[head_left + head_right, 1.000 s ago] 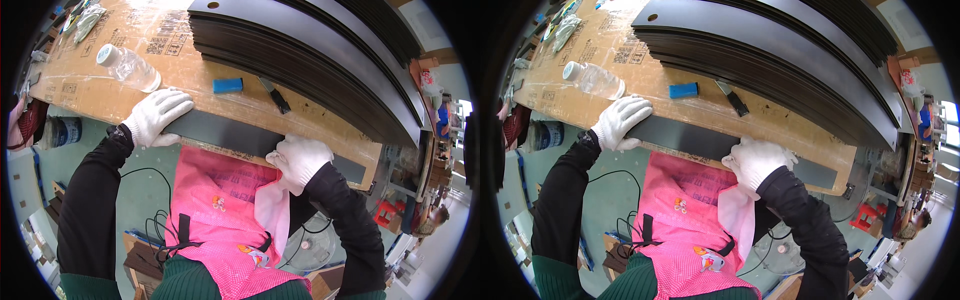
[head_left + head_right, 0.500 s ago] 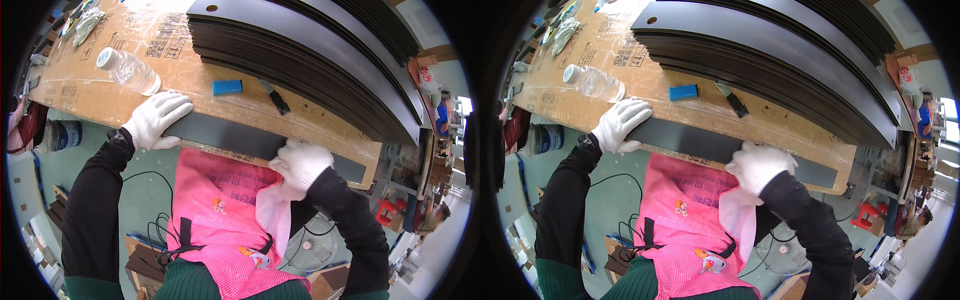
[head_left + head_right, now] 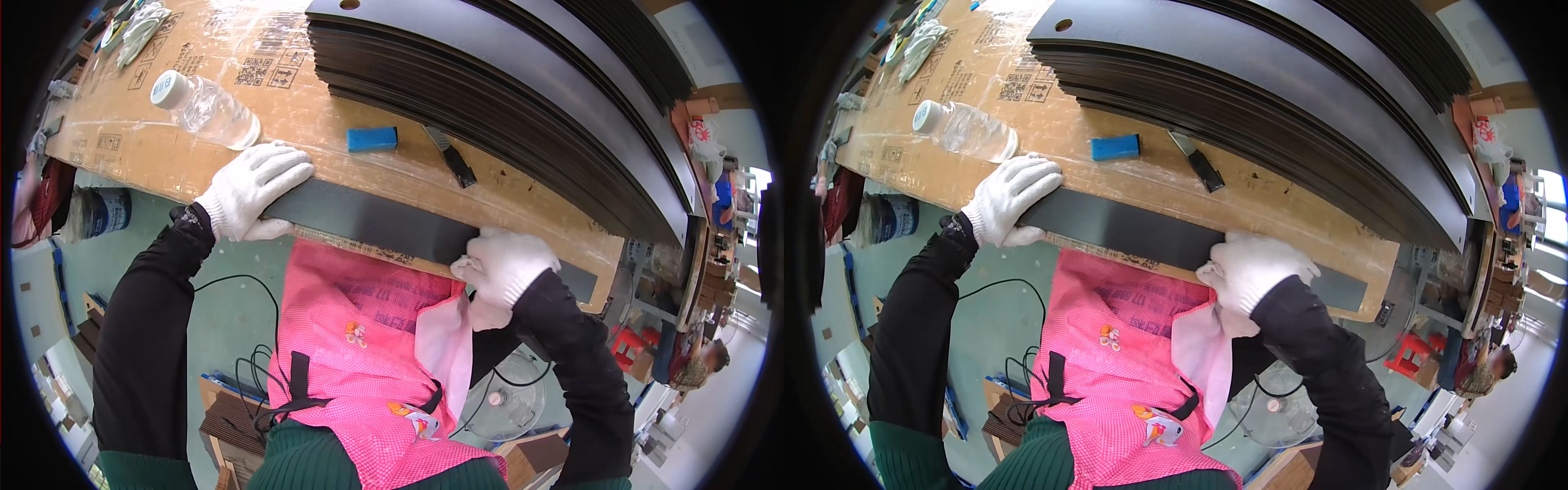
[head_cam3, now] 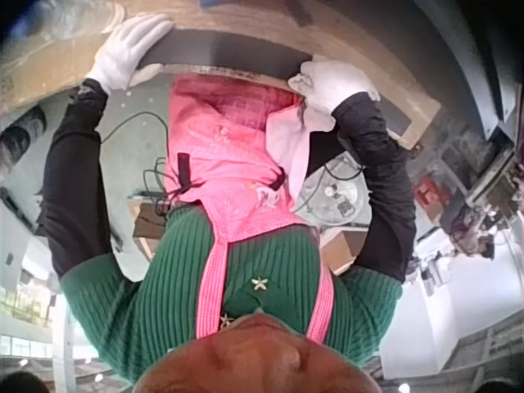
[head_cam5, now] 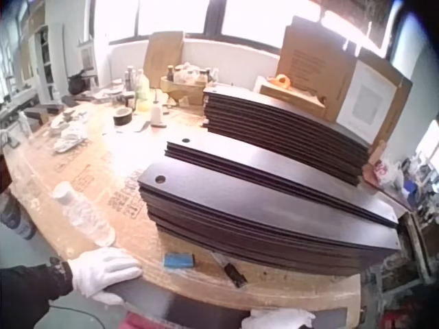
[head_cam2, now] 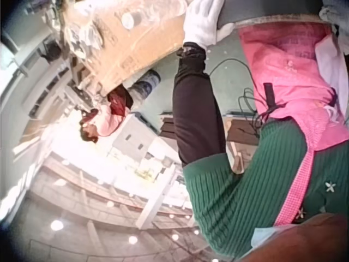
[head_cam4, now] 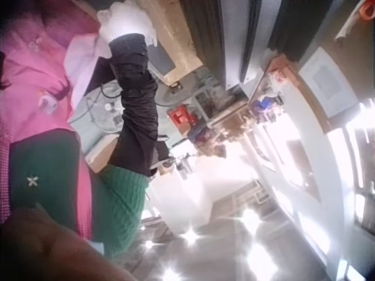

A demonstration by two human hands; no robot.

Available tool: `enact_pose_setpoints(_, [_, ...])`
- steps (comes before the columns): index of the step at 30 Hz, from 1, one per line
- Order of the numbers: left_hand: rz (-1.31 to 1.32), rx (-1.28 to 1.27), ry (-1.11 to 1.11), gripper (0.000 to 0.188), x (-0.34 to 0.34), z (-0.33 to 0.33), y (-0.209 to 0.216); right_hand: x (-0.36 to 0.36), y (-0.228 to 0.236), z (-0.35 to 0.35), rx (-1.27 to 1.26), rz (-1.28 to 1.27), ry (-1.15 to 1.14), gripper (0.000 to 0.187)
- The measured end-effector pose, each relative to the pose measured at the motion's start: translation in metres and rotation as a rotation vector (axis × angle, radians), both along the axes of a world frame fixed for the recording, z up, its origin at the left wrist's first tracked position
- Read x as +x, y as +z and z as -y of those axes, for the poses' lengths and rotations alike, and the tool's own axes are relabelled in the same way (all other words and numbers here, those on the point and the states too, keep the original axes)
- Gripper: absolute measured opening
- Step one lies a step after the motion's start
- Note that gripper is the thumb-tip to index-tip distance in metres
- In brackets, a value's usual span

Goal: The recorder cleans and polishes dark rectangular manufacturing parts using a cloth and a sanding block at a workbench.

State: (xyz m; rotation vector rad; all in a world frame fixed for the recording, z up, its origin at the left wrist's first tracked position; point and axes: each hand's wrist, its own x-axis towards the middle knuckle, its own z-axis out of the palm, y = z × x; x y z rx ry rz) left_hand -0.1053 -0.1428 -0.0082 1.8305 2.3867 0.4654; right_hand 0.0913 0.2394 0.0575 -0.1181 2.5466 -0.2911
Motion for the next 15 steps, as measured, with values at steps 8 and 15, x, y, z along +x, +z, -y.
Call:
enact_pose_setpoints(8, [-0.023, -0.032, 0.016, 0.092, 0.001, 0.007, -0.001, 0.007, -0.001, -0.006, 0.029, 0.015, 0.192, 0.035])
enact_pose_setpoints(15, [0.001, -0.015, 0.002, 0.09, 0.0, 0.001, -0.002, -0.004, 0.008, 0.018, 0.075, 0.048, 0.076, 0.034])
